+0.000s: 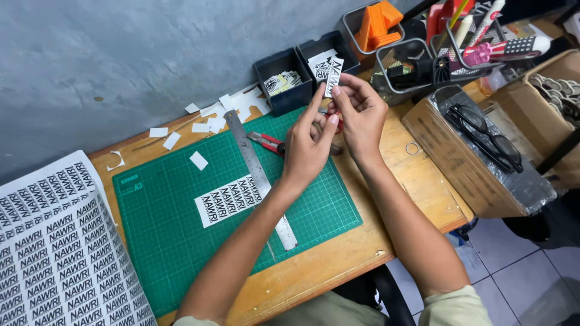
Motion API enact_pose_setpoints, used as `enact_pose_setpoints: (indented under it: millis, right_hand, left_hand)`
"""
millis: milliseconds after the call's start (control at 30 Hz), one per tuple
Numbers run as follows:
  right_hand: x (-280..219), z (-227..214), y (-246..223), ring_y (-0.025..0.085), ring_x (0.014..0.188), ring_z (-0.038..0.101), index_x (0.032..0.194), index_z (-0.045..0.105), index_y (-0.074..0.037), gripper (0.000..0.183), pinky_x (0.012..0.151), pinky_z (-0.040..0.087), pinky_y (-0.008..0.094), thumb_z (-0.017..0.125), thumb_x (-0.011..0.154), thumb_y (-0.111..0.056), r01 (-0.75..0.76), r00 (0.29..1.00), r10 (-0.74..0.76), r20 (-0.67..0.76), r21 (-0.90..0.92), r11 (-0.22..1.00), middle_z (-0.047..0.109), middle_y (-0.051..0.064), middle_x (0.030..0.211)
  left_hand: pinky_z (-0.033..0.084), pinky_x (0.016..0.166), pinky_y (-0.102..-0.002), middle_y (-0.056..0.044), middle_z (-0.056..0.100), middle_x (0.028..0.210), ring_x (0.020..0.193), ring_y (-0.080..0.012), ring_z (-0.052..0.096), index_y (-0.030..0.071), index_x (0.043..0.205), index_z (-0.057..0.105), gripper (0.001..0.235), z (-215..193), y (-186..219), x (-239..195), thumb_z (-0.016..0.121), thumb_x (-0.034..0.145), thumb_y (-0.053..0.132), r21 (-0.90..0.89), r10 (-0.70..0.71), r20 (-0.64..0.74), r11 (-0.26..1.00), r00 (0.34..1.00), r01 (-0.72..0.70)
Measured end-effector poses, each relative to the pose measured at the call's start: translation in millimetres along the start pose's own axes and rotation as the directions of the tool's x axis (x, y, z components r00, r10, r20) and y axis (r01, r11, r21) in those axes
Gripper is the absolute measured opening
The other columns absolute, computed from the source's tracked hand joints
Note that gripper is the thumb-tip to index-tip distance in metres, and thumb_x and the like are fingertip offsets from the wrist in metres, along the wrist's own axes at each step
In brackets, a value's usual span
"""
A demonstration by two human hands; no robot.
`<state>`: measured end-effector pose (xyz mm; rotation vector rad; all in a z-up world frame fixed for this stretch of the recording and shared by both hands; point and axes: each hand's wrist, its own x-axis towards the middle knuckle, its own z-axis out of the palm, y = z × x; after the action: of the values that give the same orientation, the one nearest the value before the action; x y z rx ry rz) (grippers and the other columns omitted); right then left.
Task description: The person uses a metal ruler and a red utility knife to cut a sheet of printed stickers on a green cutting mat. They repeatedly align the ruler, slice along the edge, and separate the cut sticker strips, placing them into a nearby black container.
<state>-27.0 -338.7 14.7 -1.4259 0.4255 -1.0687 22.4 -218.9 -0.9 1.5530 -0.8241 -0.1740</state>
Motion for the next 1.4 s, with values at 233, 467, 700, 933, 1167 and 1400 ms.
enact_pose_setpoints:
  millis: [233, 467, 700, 933, 1167, 1400]
  right_hand:
    - [6, -1, 8, 0.017, 0.075, 0.079, 0.136, 0.070, 0.007, 0.029, 0.067, 0.071, 0.029, 0.080, 0.109, 0.003, 0.016, 1.000, -0.015, -0.024, 0.018, 1.000, 0.080, 0.019, 0.097]
    - [9, 5, 11, 0.017, 0.073, 0.081, 0.123, 0.076, 0.008, 0.020, 0.064, 0.071, 0.029, 0.083, 0.107, -0.001, -0.031, 0.998, 0.033, -0.057, 0.022, 0.999, 0.082, 0.019, 0.095]
    - [11, 4, 15, 0.018, 0.074, 0.082, 0.122, 0.079, 0.007, 0.019, 0.066, 0.073, 0.031, 0.083, 0.106, -0.001, -0.058, 0.997, 0.059, -0.053, 0.005, 0.998, 0.082, 0.020, 0.096]
    - [9, 5, 7, 0.017, 0.078, 0.082, 0.126, 0.079, 0.007, 0.021, 0.071, 0.074, 0.031, 0.081, 0.107, -0.001, -0.076, 0.997, 0.076, -0.024, -0.010, 0.997, 0.081, 0.019, 0.099]
    - [11, 1, 19, 0.016, 0.083, 0.081, 0.137, 0.078, 0.004, 0.029, 0.075, 0.075, 0.031, 0.079, 0.108, 0.001, -0.067, 0.997, 0.068, 0.021, -0.046, 0.997, 0.080, 0.017, 0.105]
    - [18, 0, 26, 0.016, 0.082, 0.080, 0.143, 0.077, 0.001, 0.034, 0.070, 0.073, 0.031, 0.076, 0.109, 0.004, 0.023, 0.997, -0.014, 0.076, -0.115, 0.993, 0.078, 0.017, 0.109]
  left_hand:
    - [0.056, 0.058, -0.033, -0.004, 0.078, 0.091, 0.062, -0.0161, 0.070, 0.022, 0.175, 0.051, 0.065, -7, 3, 2, 0.068, 0.113, 0.025, -0.039, -0.047, 0.114, 0.998, 0.992, 0.051]
    - [0.056, 0.060, -0.032, -0.006, 0.080, 0.098, 0.063, -0.0168, 0.070, 0.018, 0.180, 0.041, 0.071, -11, 3, 5, 0.065, 0.114, 0.020, -0.032, -0.064, 0.135, 0.997, 0.989, 0.069]
    - [0.055, 0.058, -0.031, -0.006, 0.080, 0.098, 0.062, -0.0161, 0.069, 0.015, 0.180, 0.042, 0.070, -13, -2, 6, 0.065, 0.113, 0.018, -0.032, -0.105, 0.161, 0.993, 0.981, 0.112]
    - [0.055, 0.058, -0.029, -0.005, 0.079, 0.098, 0.062, -0.0138, 0.068, 0.018, 0.182, 0.038, 0.074, -13, 0, 5, 0.065, 0.113, 0.018, -0.046, -0.131, 0.155, 0.989, 0.979, 0.139]
    - [0.056, 0.057, -0.028, -0.003, 0.079, 0.096, 0.063, -0.0121, 0.069, 0.021, 0.182, 0.038, 0.076, -14, -3, 9, 0.067, 0.111, 0.018, -0.041, -0.158, 0.180, 0.985, 0.971, 0.168]
    - [0.055, 0.057, -0.027, -0.006, 0.078, 0.092, 0.061, -0.0102, 0.066, 0.015, 0.185, 0.028, 0.083, -26, -15, 21, 0.067, 0.111, 0.015, -0.055, -0.136, 0.345, 0.985, 0.929, 0.165]
